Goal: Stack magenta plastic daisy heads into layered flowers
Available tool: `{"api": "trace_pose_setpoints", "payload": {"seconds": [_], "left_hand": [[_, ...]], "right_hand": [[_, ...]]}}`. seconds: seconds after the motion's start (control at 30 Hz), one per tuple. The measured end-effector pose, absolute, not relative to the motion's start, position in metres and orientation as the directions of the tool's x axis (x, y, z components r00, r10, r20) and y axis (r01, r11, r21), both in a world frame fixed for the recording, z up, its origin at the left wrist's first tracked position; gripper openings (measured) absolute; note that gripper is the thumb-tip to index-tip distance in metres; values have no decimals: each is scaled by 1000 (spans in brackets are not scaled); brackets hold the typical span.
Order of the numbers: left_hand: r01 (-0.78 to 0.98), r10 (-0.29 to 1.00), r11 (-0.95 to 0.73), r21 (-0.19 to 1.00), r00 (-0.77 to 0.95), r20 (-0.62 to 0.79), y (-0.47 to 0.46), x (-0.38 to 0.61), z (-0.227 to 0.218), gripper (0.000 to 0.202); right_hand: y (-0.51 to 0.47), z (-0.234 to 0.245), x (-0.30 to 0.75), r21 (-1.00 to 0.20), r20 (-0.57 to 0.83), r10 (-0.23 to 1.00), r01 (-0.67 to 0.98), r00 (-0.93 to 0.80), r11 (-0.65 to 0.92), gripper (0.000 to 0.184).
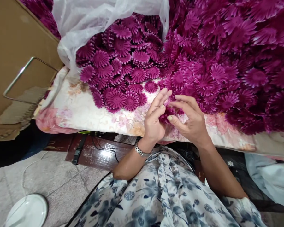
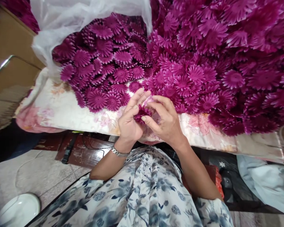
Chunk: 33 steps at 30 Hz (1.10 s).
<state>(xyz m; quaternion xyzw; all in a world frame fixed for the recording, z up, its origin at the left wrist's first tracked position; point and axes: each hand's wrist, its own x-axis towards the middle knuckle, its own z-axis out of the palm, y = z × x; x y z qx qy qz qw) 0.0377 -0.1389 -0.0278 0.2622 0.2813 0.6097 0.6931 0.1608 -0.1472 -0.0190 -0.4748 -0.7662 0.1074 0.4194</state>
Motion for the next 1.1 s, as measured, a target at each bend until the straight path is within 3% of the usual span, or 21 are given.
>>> {"api": "trace_pose_setpoints", "payload": {"seconds": [0.1, 0.2, 0.43, 0.6, 0.7, 0.87, 1.1], "left_hand": [[-681, 993, 106, 725, 114, -38, -141, 39, -28, 39], [-678, 993, 107, 727, 113, -41, -142, 40, -27, 36], [-614, 959, 258, 746, 73, -272, -153, 39, -26, 16], [-631, 840, 536, 561, 332, -430, -156, 41, -22, 19], [-681, 827, 537, 498, 306, -473, -152, 43, -21, 11], [-682, 890, 433, 589, 219, -401, -146, 41, -23, 15], [-624, 909, 403, 669, 186, -374, -151, 45, -26, 20]], "right_hand": [[-150, -22, 159, -509, 591, 779, 653, -207, 560, 10], [-153, -24, 161, -473, 655, 743, 692, -137, 545, 6], [-156, -35, 174, -212, 818, 565, 858, -106, 469, 15], [-157, -40, 177, -87, 833, 527, 899, -171, 429, 19], [-164, -42, 174, -34, 787, 553, 877, -272, 480, 19], [-176, -47, 172, -68, 725, 599, 830, -340, 553, 22], [-180, -43, 178, -330, 699, 676, 734, -233, 594, 31]]}}
